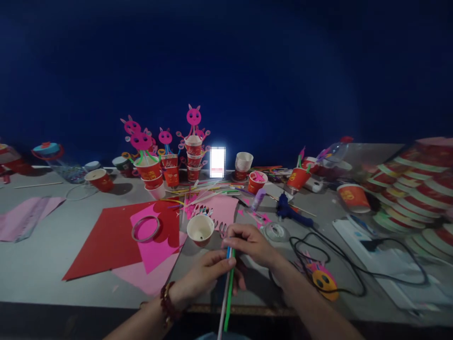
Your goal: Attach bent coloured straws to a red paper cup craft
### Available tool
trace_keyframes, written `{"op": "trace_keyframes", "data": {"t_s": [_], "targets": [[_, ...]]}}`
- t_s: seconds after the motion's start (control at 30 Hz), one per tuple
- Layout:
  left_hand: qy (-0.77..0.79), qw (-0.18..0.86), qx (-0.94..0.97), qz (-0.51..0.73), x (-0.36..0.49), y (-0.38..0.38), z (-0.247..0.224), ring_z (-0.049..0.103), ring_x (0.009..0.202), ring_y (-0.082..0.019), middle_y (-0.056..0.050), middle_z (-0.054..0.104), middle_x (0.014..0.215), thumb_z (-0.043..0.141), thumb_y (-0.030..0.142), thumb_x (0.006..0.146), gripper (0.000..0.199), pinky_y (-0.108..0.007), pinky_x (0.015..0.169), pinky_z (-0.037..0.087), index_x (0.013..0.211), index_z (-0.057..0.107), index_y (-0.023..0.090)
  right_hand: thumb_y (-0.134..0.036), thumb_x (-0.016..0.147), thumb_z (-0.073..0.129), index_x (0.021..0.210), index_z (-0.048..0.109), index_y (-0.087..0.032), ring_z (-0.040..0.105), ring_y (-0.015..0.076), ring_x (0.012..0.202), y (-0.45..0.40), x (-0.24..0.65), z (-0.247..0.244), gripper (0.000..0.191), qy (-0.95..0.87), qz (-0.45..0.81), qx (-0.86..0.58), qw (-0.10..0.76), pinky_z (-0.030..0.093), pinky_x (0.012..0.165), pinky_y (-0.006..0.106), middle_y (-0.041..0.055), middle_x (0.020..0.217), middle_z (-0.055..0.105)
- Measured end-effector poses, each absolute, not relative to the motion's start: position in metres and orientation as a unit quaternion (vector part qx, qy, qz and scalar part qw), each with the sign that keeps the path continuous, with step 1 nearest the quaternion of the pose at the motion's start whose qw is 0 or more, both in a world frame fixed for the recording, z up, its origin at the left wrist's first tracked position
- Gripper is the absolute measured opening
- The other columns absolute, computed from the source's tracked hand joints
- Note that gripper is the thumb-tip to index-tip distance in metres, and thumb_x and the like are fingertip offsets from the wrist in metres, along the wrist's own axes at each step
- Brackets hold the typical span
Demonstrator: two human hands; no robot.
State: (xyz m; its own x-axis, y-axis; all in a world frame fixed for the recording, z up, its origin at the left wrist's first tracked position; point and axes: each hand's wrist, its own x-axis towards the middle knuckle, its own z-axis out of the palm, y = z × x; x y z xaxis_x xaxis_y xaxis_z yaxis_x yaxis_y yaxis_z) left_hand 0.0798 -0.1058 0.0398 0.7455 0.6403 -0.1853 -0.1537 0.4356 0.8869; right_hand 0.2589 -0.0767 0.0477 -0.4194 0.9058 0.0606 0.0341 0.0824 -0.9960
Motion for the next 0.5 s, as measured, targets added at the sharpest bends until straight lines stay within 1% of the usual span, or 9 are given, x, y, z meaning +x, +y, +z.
{"op": "trace_keyframes", "data": {"t_s": [0.13, 0.23, 0.3, 0.4, 0.5], "targets": [[0.263, 0.83, 0.432, 0.233, 0.079, -0.102, 0.041, 0.069, 0.06, -0.016, -0.009, 0.076, 0.074, 0.069, 0.045, 0.086, 0.035, -0.025, 0.062, 0.051, 0.097, 0.068, 0.012, -0.051, 0.081, 0.072, 0.062, 0.049, -0.02, 0.031, 0.0077, 0.048, -0.067, 0.263, 0.044, 0.043, -0.575, 0.58, -0.39, 0.426, 0.023, 0.045, 0.021, -0.0084, 0.055, 0.039], [0.271, 0.833, 0.408, 0.257, 0.081, -0.1, 0.035, 0.072, 0.06, -0.017, -0.01, 0.077, 0.076, 0.071, 0.043, 0.085, 0.032, -0.025, 0.06, 0.053, 0.097, 0.065, 0.013, -0.053, 0.077, 0.075, 0.066, 0.048, -0.021, 0.029, 0.0056, 0.042, -0.065, 0.263, 0.036, 0.044, -0.544, 0.593, -0.395, 0.443, 0.019, 0.04, 0.019, -0.0101, 0.053, 0.041], [0.266, 0.835, 0.399, 0.271, 0.085, -0.101, 0.029, 0.072, 0.06, -0.018, -0.01, 0.078, 0.077, 0.069, 0.043, 0.087, 0.032, -0.025, 0.059, 0.054, 0.096, 0.064, 0.013, -0.057, 0.076, 0.075, 0.071, 0.051, -0.021, 0.03, 0.0047, 0.039, -0.065, 0.263, 0.031, 0.044, -0.53, 0.606, -0.391, 0.446, 0.02, 0.037, 0.018, -0.0101, 0.054, 0.045], [0.239, 0.851, 0.38, 0.273, 0.091, -0.102, 0.018, 0.073, 0.059, -0.018, -0.011, 0.078, 0.079, 0.068, 0.045, 0.087, 0.035, -0.026, 0.058, 0.055, 0.099, 0.062, 0.013, -0.059, 0.073, 0.077, 0.078, 0.059, -0.018, 0.036, 0.0043, 0.041, -0.067, 0.262, 0.025, 0.045, -0.52, 0.625, -0.377, 0.442, 0.024, 0.037, 0.017, -0.0065, 0.061, 0.054], [0.235, 0.855, 0.374, 0.271, 0.093, -0.103, 0.01, 0.074, 0.061, -0.018, -0.01, 0.078, 0.079, 0.071, 0.045, 0.085, 0.037, -0.026, 0.06, 0.055, 0.101, 0.061, 0.013, -0.057, 0.075, 0.077, 0.075, 0.06, -0.017, 0.037, 0.0046, 0.041, -0.066, 0.265, 0.021, 0.043, -0.505, 0.629, -0.374, 0.458, 0.026, 0.037, 0.017, -0.0059, 0.06, 0.053]]}}
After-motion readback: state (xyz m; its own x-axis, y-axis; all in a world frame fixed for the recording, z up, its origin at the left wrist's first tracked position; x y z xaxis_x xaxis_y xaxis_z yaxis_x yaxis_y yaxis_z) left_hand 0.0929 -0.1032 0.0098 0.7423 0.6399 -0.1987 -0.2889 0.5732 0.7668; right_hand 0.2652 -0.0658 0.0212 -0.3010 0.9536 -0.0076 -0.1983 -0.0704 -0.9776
